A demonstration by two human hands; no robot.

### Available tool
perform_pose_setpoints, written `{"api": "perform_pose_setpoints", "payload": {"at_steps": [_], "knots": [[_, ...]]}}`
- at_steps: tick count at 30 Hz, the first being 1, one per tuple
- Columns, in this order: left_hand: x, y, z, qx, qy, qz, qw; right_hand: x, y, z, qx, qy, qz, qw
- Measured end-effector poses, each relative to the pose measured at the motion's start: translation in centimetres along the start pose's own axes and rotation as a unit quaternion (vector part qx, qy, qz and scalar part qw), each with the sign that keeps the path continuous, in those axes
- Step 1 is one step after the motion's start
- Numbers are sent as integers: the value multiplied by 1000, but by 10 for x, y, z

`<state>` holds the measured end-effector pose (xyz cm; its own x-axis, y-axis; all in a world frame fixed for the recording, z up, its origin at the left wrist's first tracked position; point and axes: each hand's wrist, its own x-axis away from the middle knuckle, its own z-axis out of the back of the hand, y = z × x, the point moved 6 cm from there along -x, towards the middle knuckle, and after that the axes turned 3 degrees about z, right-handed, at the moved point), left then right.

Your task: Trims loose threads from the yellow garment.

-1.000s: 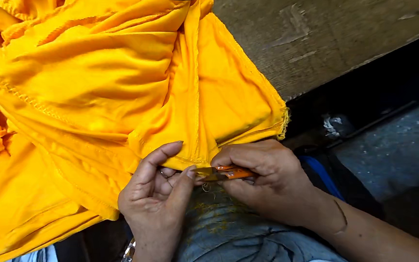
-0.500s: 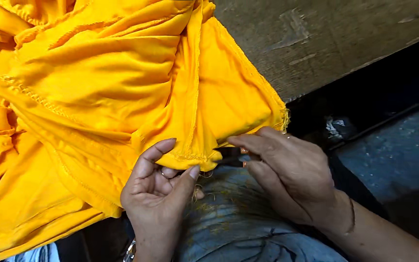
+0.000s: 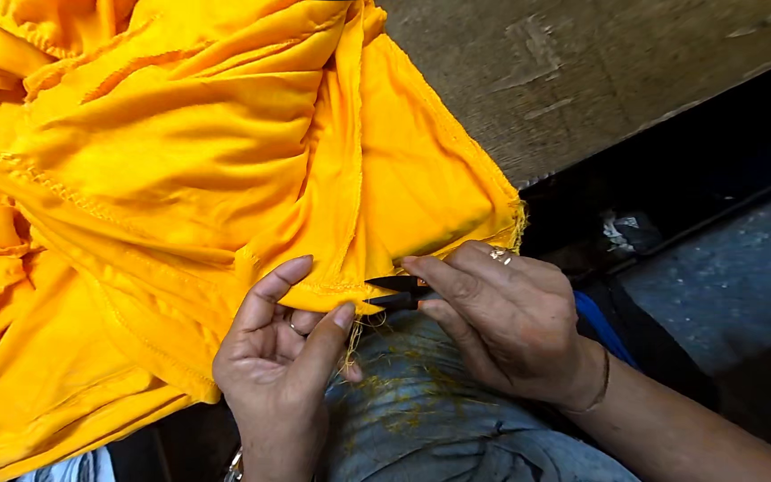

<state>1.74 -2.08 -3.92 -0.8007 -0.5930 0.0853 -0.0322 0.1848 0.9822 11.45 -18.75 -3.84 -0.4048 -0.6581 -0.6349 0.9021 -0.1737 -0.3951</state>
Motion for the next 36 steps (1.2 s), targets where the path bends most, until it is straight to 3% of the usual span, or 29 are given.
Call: {"api": "perform_pose_setpoints", "payload": {"at_steps": [20,28,33,36], "knots": [[0,0,3,-11,0,-5,1000,-4,-2,-5,-3,14,11,1000],[-1,2,9,-25,3,-27,999,2,-3,0,-216,-87,76,970],[2,4,6,-28,-10,-38,999,-3,8,-3,-99,-26,3,995],[3,8,5,-32,-1,-49,998,-5,6,-3,-41,-11,2,999]]}}
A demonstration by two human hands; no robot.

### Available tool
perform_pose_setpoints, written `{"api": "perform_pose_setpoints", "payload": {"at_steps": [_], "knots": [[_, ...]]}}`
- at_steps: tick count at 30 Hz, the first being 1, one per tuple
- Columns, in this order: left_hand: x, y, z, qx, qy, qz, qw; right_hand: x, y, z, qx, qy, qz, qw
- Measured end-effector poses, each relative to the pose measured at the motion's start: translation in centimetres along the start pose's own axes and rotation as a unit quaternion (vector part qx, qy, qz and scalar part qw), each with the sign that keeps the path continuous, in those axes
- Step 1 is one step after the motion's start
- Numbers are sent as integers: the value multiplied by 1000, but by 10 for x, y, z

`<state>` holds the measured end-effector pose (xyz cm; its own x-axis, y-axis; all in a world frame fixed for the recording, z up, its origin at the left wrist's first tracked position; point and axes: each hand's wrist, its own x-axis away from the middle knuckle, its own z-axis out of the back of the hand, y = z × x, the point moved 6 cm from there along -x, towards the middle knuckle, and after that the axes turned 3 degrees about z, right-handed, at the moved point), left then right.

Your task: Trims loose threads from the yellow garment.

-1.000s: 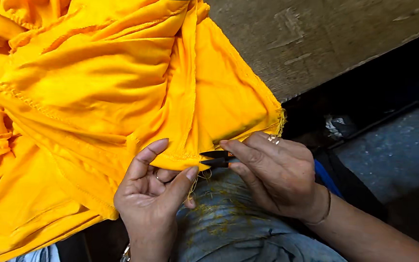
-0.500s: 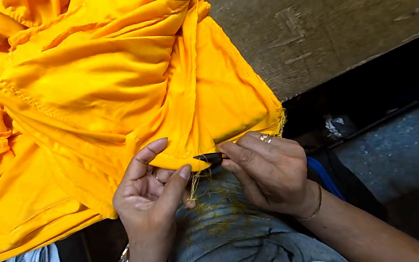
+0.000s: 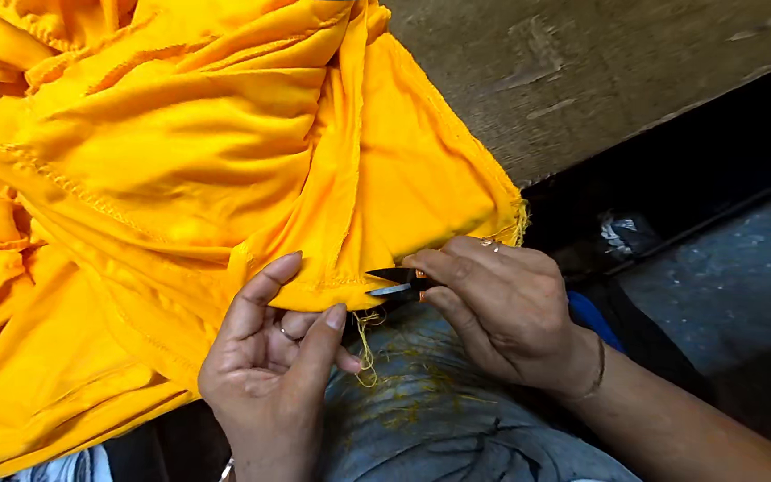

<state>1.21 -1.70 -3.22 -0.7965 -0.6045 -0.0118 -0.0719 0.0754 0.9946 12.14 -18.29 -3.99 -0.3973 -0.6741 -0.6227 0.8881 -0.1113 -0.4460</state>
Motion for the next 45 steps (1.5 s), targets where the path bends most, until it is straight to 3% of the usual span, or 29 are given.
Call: {"api": "perform_pose_setpoints", "payload": {"at_steps": [24,27,30,33,38,41,45], "knots": [[1,-4,0,-8,8,18,1000,1,-6,-4,33,13,14,999],[1,-4,1,-3,4,19,1000,2,-5,-4,-12,2,33,999],[1,-2,2,3,-4,16,1000,3,-6,-3,-131,-44,67,988],[1,1,3,-2,-19,10,1000,2,-3,-3,-185,-40,38,981],[1,11,3,-85,-22,-46,995,-4,5,-16,-117,24,-47,992],[-1,24,4,-227,-27,-143,963,-6,8,-25,-135,39,-62,988],[-8,44,7,-436,-22,-278,856,-11,15,-22,-261,33,-99,960]]}}
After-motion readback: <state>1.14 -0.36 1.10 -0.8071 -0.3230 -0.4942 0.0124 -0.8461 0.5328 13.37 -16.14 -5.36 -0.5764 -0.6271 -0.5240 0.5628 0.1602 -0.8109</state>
